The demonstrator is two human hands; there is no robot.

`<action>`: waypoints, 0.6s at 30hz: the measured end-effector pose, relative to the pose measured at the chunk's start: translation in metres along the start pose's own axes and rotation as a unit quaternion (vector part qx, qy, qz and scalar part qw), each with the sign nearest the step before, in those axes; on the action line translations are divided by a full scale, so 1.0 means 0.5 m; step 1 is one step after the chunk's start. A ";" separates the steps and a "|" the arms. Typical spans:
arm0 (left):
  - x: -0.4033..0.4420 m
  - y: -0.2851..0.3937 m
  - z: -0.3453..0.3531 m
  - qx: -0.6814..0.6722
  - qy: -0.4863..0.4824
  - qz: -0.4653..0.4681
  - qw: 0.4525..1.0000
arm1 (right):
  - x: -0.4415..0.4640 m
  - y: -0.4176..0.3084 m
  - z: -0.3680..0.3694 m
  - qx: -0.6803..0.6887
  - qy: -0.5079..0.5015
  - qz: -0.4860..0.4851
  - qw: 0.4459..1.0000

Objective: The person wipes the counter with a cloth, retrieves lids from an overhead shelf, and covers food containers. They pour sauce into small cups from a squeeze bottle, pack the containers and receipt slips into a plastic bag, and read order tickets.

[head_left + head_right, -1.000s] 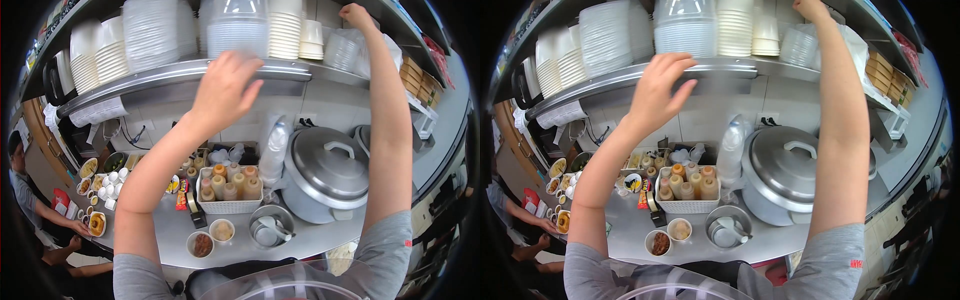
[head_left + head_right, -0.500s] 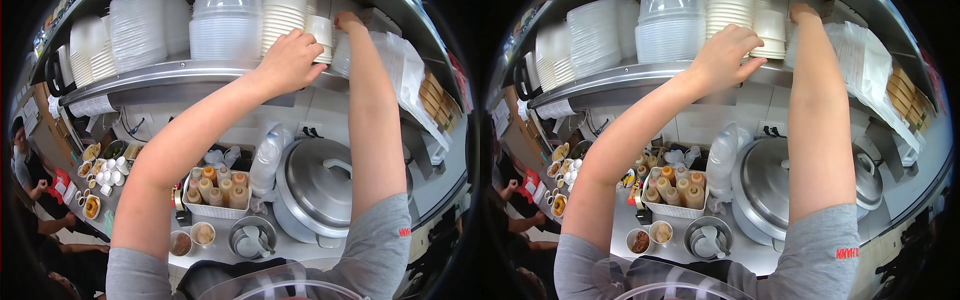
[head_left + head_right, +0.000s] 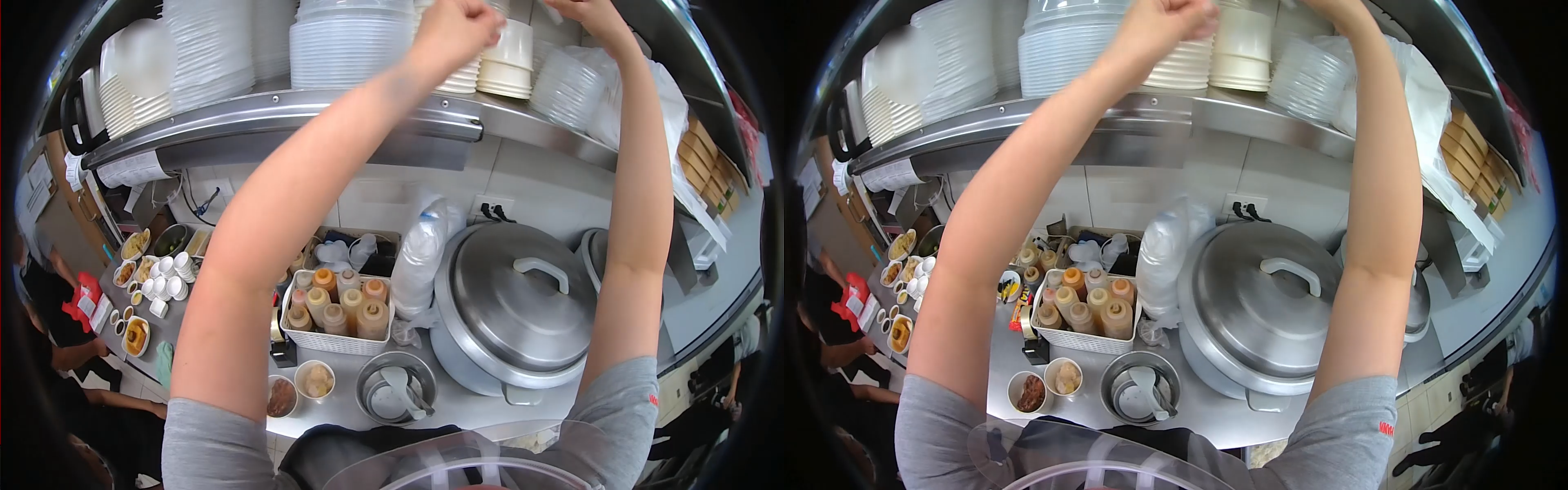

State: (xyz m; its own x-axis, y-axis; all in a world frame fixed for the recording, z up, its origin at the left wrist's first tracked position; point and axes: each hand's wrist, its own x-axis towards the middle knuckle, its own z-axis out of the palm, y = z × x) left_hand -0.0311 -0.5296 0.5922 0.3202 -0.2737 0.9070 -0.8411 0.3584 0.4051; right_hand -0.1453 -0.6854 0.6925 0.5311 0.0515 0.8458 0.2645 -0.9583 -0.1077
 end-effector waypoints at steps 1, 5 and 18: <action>0.031 0.002 0.000 -0.003 -0.003 0.001 1.000 | -0.013 -0.022 0.006 0.042 -0.015 0.005 0.999; 0.100 0.034 0.012 -0.280 -0.068 -0.094 0.953 | -0.039 -0.053 0.026 0.064 -0.015 -0.086 0.994; 0.066 0.108 0.004 -0.222 -0.118 -0.015 0.968 | -0.068 -0.094 0.004 0.240 0.051 0.030 0.969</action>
State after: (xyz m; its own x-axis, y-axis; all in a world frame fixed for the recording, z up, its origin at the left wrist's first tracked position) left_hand -0.0667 -0.5209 0.6439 0.1880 -0.4674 0.8638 -0.5459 0.6814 0.4875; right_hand -0.1741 -0.6413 0.6679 0.4807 -0.0513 0.8754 0.5926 -0.7168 -0.3674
